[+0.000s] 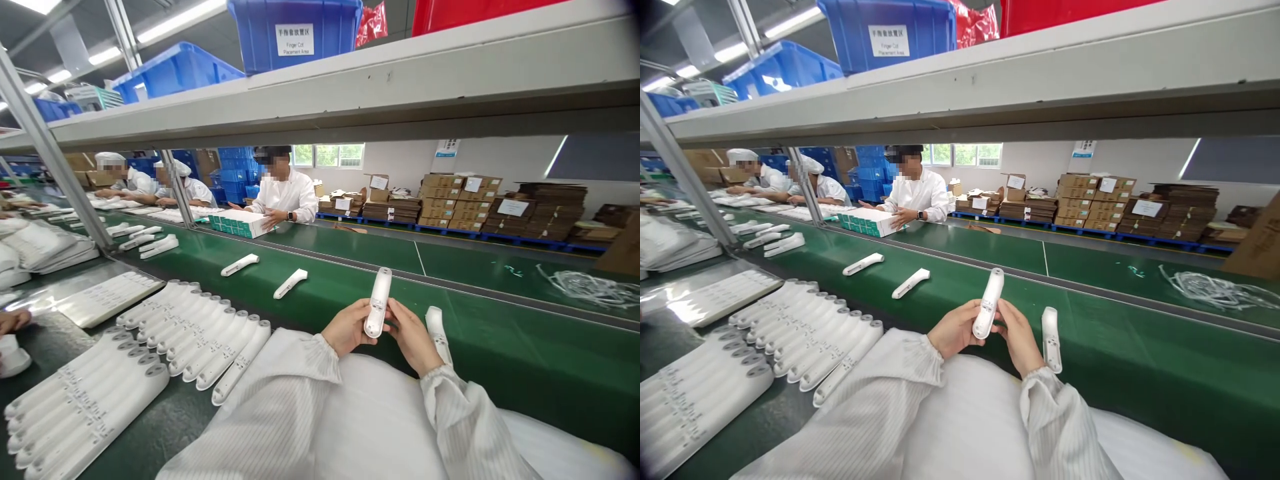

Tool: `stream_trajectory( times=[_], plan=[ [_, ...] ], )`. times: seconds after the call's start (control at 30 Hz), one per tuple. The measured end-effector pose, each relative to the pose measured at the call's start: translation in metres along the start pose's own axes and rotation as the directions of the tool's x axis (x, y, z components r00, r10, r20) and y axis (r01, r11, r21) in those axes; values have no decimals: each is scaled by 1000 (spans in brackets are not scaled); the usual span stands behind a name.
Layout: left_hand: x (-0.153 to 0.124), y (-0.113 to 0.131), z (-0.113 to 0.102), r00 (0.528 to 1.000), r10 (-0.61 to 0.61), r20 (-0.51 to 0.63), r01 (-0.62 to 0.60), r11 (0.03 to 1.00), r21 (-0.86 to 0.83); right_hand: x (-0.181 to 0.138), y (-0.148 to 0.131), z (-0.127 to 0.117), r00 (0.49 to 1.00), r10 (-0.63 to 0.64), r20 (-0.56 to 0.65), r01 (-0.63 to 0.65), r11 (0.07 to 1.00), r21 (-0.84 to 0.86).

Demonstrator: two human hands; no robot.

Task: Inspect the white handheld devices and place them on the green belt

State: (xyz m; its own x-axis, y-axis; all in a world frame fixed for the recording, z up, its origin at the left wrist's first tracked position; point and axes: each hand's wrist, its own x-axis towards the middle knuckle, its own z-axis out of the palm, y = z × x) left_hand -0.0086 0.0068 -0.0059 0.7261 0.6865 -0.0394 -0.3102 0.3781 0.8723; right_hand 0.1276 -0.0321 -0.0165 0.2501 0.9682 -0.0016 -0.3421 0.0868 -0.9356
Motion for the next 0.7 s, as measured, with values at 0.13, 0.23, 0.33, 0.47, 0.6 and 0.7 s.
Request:
stream_trajectory(
  times=[0.13,0.23,0.33,0.47,0.6,0.7],
  plan=[
    [1,-2,4,1000,1,20,-1,1000,-21,1,0,0,1000,11,17,-12,999,46],
    [1,-1,4,1000,-10,8,10,1000,-15,2,1,-1,999,12,40,-13,999,33],
    [0,-1,4,1000,-11,10,11,1000,-6,2,1,-3,999,7,46,-8,1000,25],
    [0,-2,3,1000,3,-13,-2,999,54,1,-1,-3,998,-18,57,19,1000,-17],
    [2,-7,4,994,70,-80,-54,980,189,0,1,3,993,-52,109,59,996,-62],
    [5,-12,8,986,107,-127,-74,969,237,1,7,7,997,-63,49,67,994,-82]
  ],
)
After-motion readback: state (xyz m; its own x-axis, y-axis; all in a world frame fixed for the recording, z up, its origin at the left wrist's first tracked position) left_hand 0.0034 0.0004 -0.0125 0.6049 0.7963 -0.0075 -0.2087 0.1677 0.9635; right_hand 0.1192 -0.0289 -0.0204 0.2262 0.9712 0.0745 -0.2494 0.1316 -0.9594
